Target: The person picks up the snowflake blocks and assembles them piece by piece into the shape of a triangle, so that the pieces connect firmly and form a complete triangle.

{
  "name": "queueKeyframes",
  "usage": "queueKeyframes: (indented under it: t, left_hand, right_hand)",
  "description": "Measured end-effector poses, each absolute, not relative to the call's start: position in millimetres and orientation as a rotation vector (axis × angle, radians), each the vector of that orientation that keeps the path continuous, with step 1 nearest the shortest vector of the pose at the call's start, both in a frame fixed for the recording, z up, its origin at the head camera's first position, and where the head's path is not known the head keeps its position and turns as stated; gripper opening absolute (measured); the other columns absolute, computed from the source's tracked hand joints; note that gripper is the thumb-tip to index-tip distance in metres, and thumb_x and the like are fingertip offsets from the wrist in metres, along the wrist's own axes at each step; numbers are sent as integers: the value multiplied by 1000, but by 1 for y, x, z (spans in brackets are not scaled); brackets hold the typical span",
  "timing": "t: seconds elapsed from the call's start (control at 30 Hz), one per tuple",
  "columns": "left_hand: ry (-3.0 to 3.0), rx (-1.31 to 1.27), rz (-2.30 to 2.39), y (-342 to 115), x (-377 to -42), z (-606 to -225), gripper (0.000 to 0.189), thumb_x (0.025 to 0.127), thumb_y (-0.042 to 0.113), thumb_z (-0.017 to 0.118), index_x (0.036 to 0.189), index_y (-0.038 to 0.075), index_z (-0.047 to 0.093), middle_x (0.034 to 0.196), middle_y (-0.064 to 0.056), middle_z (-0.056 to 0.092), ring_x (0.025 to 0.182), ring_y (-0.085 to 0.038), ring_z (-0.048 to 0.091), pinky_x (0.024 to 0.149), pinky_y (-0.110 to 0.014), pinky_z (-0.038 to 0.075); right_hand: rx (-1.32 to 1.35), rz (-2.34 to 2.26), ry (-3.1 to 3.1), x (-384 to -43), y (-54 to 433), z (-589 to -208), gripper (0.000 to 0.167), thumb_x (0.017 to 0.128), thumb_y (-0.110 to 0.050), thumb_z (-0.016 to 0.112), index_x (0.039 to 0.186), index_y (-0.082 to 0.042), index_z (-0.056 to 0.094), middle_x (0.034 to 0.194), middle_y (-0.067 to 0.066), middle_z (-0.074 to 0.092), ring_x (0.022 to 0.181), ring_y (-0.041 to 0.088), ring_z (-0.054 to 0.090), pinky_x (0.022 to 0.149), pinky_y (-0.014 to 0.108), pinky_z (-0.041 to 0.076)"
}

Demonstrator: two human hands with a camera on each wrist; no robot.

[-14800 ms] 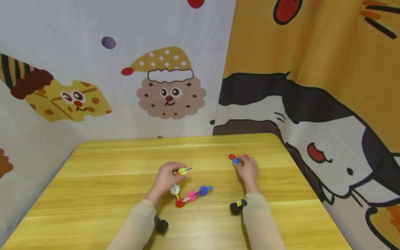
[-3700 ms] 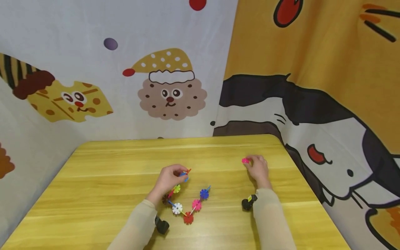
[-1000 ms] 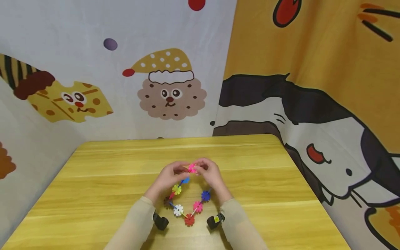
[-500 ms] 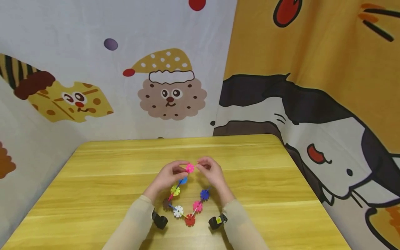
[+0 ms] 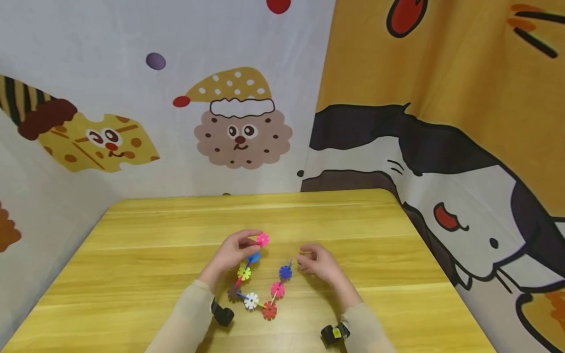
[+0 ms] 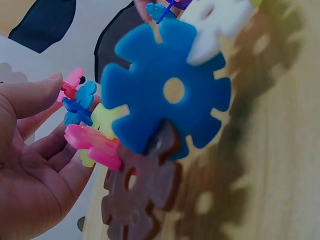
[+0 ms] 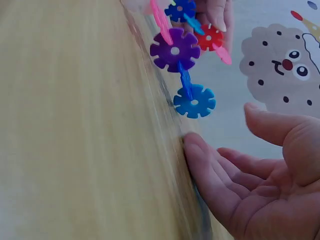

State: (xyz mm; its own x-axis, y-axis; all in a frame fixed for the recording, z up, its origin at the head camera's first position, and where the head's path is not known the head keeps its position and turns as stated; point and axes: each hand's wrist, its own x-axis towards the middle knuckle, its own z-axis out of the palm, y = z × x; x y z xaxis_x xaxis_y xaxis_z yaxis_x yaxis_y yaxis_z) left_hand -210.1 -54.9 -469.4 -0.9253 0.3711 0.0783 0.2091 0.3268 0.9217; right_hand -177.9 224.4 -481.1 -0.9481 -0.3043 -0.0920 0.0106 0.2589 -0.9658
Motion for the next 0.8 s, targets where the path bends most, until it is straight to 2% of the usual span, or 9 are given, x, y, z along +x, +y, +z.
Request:
queueKeyframes:
  t: [0.2, 0.37, 0.5, 0.7, 0.8]
  left_hand:
    - [2413, 541, 1679, -56, -208, -469, 43, 96, 14, 67, 138, 7, 58, 116, -11, 66, 102, -25, 63, 83, -39, 54]
    - [2393, 532, 1691, -56, -206, -470, 45, 96, 13, 67, 139, 7, 57, 118, -13, 65, 104, -28, 62, 83, -40, 54]
    - [2402, 498, 1693, -56, -205, -472, 45, 95, 12, 67, 139, 7, 57, 120, -12, 64, 104, -26, 62, 82, -36, 55]
    - [2396, 438, 1707, -55, -205, -476, 46, 93, 11, 70, 137, 7, 59, 108, -9, 67, 96, -22, 63, 74, -33, 56]
    - [2398, 443, 1711, -54, -205, -477, 45, 93, 11, 70, 136, 6, 59, 105, -10, 68, 96, -23, 63, 73, -33, 56]
  right_hand:
    - [-256, -1745, 2055, -170, 214, -481, 55, 102, -10, 56, 133, 28, 32, 100, 27, 67, 85, 34, 71, 74, 41, 59]
    - [-224, -1768, 2049, -169, 197, -483, 58, 99, -8, 60, 133, 29, 31, 99, 23, 66, 79, 29, 71, 72, 40, 60]
    - [-195, -1772, 2186, -173, 185, -486, 55, 96, -8, 65, 131, 25, 39, 98, 21, 65, 76, 26, 69, 70, 39, 60]
    - [-137, -1729, 2390, -182, 169, -486, 46, 92, -12, 72, 124, 16, 56, 97, 16, 68, 73, 22, 67, 66, 35, 59]
    - [-127, -1719, 2432, -185, 164, -486, 41, 93, -14, 71, 122, 12, 61, 94, 14, 69, 71, 20, 65, 62, 34, 58]
